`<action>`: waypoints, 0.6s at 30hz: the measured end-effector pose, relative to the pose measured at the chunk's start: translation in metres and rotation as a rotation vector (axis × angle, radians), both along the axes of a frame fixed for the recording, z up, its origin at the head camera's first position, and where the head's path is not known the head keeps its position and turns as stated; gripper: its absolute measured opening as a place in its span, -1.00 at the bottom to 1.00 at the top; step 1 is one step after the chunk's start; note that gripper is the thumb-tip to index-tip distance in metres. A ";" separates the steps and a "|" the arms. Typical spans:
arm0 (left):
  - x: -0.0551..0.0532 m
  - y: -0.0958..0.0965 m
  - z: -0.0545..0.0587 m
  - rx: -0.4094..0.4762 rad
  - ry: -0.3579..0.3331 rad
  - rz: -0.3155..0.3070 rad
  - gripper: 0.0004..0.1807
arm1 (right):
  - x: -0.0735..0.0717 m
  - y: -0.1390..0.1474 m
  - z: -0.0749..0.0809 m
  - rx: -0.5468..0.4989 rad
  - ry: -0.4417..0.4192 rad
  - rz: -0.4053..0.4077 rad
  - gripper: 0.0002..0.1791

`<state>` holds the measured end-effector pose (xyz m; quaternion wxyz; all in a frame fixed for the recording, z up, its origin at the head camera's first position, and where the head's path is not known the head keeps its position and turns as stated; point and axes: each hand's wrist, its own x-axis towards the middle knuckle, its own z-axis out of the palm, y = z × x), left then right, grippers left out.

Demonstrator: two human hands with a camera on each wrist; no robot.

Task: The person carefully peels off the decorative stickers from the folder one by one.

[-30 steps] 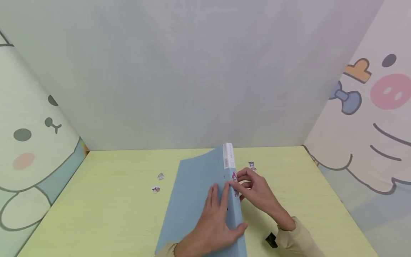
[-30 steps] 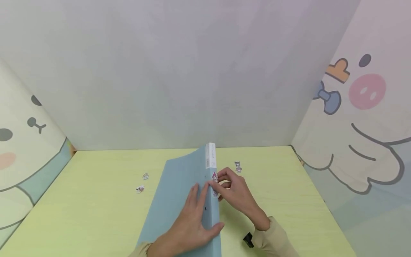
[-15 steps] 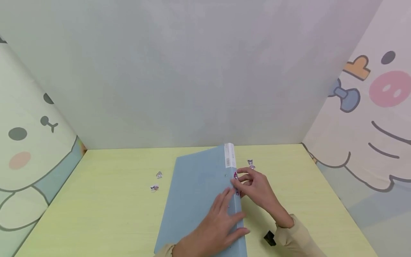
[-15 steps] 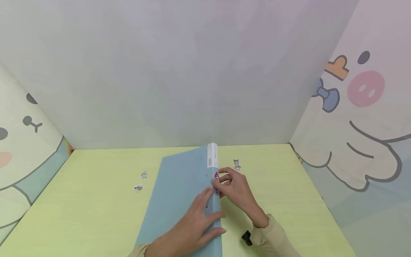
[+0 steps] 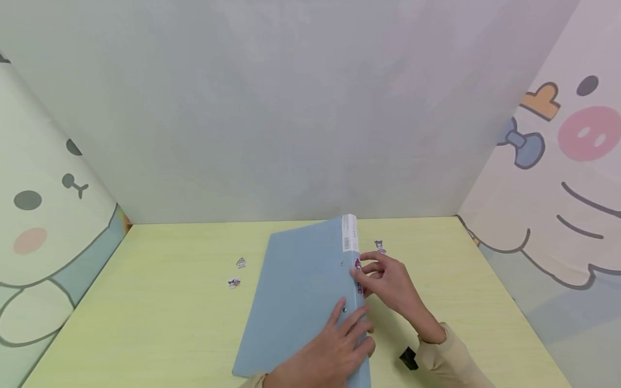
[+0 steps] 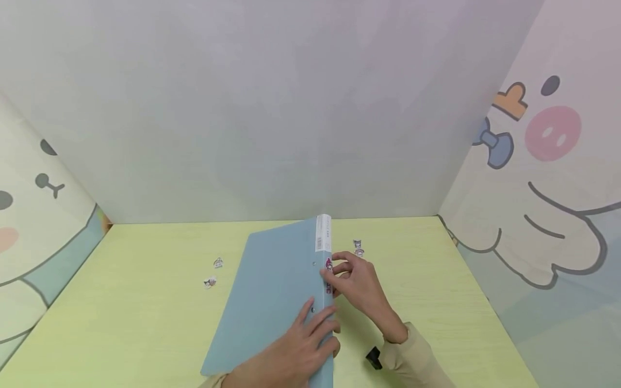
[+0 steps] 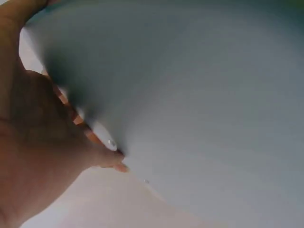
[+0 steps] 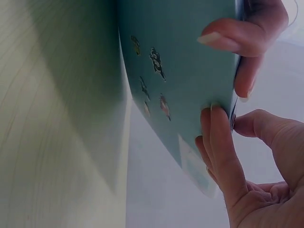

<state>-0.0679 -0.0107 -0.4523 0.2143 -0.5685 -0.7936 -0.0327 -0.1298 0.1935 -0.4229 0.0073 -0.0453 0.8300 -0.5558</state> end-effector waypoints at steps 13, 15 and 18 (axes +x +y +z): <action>0.001 0.006 0.002 0.085 -0.154 0.007 -0.47 | -0.001 0.000 0.000 -0.080 0.043 0.021 -0.61; 0.002 0.007 0.002 0.094 -0.163 0.013 -0.46 | -0.001 0.000 -0.001 -0.093 0.056 0.028 -0.65; 0.002 0.008 0.002 0.092 -0.173 0.028 -0.41 | -0.002 0.001 -0.003 -0.100 0.061 0.026 -0.69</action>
